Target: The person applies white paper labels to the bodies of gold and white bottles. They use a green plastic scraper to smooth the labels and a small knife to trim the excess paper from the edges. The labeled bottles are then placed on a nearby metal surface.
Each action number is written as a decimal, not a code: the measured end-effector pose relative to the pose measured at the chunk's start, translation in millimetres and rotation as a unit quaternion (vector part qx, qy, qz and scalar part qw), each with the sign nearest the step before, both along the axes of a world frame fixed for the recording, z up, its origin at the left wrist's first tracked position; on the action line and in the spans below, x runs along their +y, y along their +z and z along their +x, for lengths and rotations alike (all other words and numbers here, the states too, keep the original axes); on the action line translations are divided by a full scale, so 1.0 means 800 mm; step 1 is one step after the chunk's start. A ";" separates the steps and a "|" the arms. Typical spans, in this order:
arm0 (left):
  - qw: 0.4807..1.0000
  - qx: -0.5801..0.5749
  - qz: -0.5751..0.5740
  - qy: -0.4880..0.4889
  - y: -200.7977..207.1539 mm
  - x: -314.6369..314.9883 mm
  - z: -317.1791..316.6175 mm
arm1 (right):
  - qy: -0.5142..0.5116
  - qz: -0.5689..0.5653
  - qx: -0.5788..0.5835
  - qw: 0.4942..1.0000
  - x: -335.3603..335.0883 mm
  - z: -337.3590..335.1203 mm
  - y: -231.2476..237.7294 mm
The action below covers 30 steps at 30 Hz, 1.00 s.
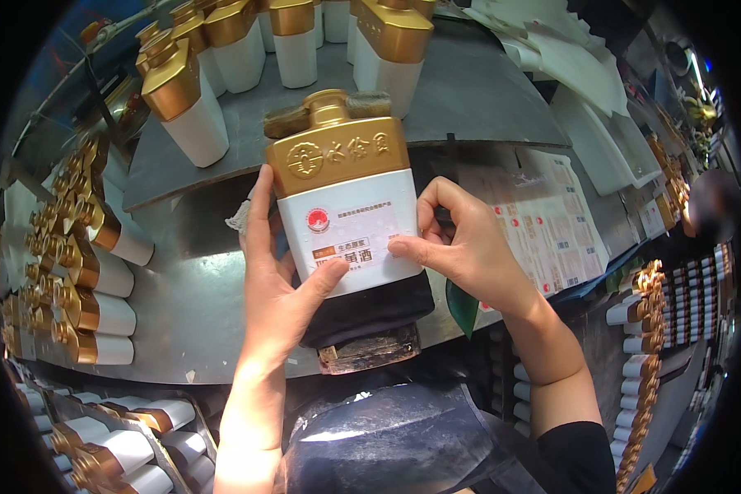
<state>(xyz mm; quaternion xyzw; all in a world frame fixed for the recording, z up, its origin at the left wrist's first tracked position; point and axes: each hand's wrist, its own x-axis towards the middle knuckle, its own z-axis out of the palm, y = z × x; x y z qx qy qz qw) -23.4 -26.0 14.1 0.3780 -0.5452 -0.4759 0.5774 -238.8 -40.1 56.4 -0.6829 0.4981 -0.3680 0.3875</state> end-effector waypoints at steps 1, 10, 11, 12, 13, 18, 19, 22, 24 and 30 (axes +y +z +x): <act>1.000 -0.001 0.004 0.008 0.000 0.001 -0.001 | -0.007 -0.001 0.005 1.000 0.000 0.002 0.000; 1.000 0.005 -0.001 0.013 0.001 0.000 -0.008 | -0.015 -0.005 0.000 1.000 0.001 0.003 -0.002; 1.000 0.025 0.010 0.010 0.001 0.000 -0.007 | -0.013 -0.010 0.001 1.000 0.001 0.001 -0.003; 0.999 0.044 0.022 0.008 0.003 -0.001 -0.006 | -0.008 -0.004 -0.003 1.000 0.001 0.001 -0.003; 0.997 0.064 0.033 0.005 0.004 0.000 -0.004 | -0.003 0.002 -0.006 1.000 0.000 0.002 -0.003; 0.999 0.031 0.022 0.005 0.006 0.003 -0.001 | -0.001 0.020 -0.011 1.000 -0.001 0.003 -0.004; 0.999 0.031 0.022 0.007 0.004 0.003 -0.001 | 0.002 0.020 -0.010 1.000 -0.001 0.003 -0.004; 1.000 0.025 0.011 0.012 0.002 0.003 -0.001 | 0.007 0.024 -0.006 1.000 0.000 0.002 0.002; 1.000 0.011 -0.002 0.011 0.000 0.004 -0.001 | 0.009 0.031 -0.008 0.999 0.002 0.001 0.004; 0.999 0.043 0.006 0.003 -0.008 0.007 0.016 | 0.028 0.094 -0.064 0.993 -0.001 -0.008 0.004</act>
